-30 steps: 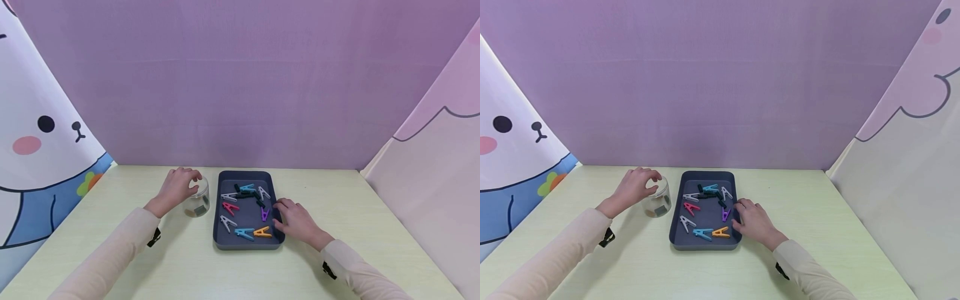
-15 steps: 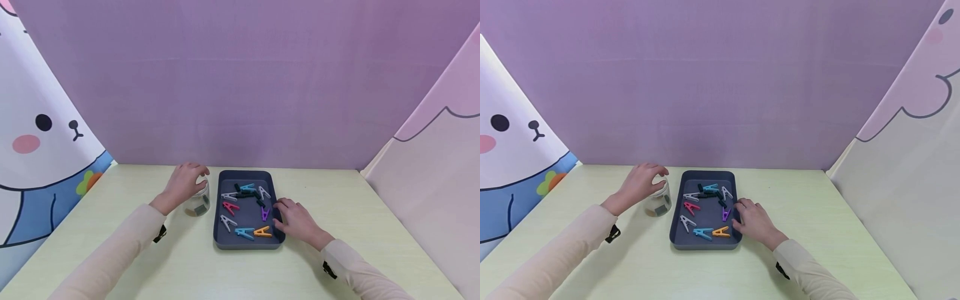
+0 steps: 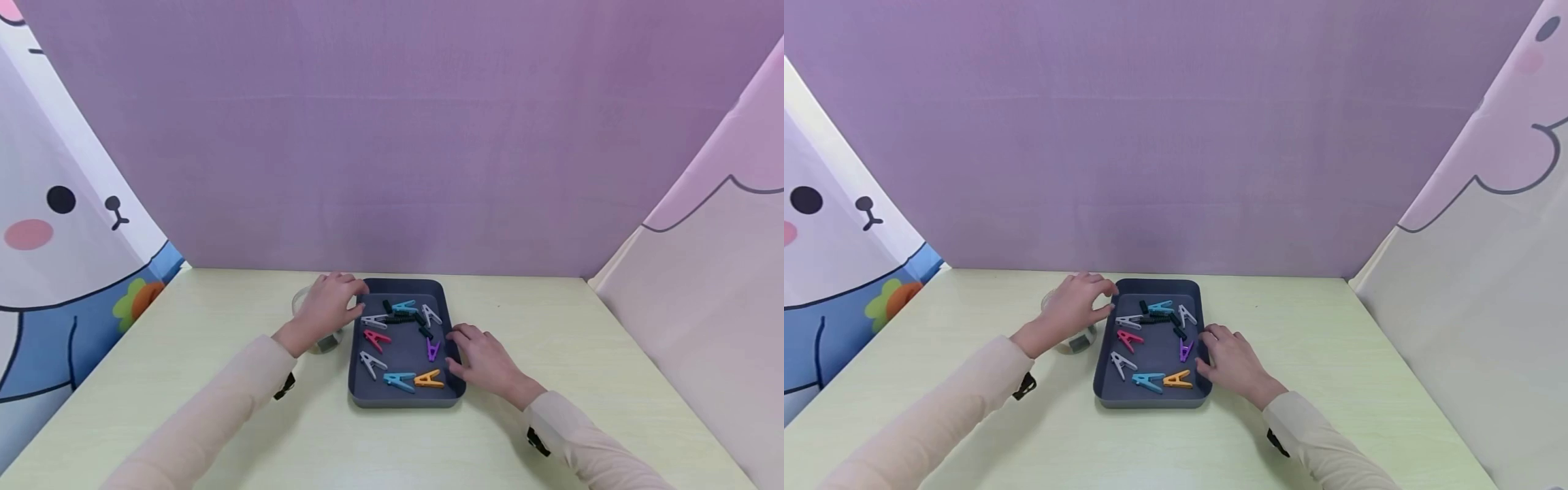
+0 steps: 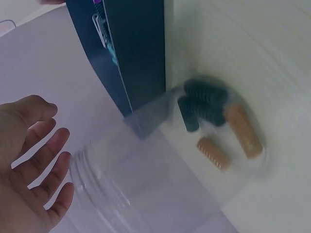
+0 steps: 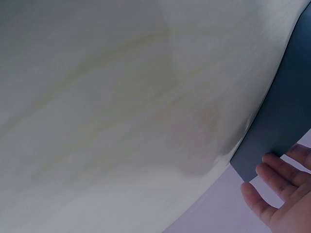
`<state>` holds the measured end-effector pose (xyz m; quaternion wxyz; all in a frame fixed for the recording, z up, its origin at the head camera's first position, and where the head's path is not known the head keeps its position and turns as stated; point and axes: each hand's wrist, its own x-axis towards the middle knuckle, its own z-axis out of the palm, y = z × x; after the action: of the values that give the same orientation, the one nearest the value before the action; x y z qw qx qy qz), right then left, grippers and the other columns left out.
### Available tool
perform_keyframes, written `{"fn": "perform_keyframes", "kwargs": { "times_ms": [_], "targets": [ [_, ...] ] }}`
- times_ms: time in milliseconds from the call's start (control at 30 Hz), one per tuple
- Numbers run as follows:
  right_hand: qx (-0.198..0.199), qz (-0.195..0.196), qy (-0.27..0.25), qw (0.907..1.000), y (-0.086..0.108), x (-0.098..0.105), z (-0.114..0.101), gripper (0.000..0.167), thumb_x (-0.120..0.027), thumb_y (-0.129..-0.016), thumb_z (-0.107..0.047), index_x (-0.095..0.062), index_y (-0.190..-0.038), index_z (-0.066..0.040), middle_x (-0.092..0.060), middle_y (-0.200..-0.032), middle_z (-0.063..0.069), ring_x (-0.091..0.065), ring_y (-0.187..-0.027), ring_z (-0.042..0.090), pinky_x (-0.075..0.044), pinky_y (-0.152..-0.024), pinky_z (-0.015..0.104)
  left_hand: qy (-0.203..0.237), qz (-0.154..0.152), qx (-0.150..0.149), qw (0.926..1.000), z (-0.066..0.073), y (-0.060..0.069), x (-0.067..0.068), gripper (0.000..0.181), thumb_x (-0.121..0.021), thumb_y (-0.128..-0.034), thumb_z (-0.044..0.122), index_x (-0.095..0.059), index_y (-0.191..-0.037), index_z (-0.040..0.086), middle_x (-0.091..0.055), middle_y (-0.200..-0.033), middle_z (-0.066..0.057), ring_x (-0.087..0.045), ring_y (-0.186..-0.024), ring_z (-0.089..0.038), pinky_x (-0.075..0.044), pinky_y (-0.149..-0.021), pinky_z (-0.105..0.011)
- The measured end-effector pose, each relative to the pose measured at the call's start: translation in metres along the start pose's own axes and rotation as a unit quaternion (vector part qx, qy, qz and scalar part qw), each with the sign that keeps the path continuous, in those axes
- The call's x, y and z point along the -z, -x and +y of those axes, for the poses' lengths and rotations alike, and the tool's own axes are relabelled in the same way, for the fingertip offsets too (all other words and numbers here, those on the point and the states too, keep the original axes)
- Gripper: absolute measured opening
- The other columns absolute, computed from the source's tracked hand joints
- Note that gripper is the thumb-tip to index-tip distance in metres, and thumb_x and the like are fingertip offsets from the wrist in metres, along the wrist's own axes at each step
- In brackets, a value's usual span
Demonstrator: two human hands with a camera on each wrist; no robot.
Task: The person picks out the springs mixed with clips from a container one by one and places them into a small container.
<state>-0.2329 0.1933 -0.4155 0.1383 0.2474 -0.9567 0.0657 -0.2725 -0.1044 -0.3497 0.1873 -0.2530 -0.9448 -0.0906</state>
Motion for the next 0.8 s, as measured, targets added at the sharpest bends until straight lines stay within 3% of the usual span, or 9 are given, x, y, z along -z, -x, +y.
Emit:
{"fn": "perform_keyframes", "kwargs": {
  "times_ms": [367, 800],
  "targets": [
    [-0.004, -0.005, -0.001, 1.0, 0.001, 0.001, 0.0, 0.042, -0.066, -0.079, -0.035, -0.06, -0.11, -0.007, -0.056, -0.118, 0.01, -0.053, -0.11, 0.025, -0.046, -0.086, 0.046, 0.0, -0.039, -0.02, 0.999, 0.024, -0.005, -0.022, 0.022, -0.066, -0.0811, 0.028, -0.065, -0.101, 0.019, -0.064, -0.098, 0.002, -0.053, -0.09, -0.02, -0.042, -0.083, -0.039],
    [-0.006, -0.007, 0.001, 1.0, 0.002, 0.001, 0.001, 0.043, -0.065, -0.079, -0.035, -0.06, -0.111, -0.007, -0.056, -0.119, 0.01, -0.053, -0.11, 0.024, -0.046, -0.086, 0.045, -0.026, -0.076, -0.009, 0.9968, 0.035, -0.012, -0.053, 0.024, -0.068, -0.0806, 0.029, -0.065, -0.102, 0.02, -0.064, -0.099, 0.001, -0.054, -0.091, -0.021, -0.042, -0.077, -0.04]
  ]
}}
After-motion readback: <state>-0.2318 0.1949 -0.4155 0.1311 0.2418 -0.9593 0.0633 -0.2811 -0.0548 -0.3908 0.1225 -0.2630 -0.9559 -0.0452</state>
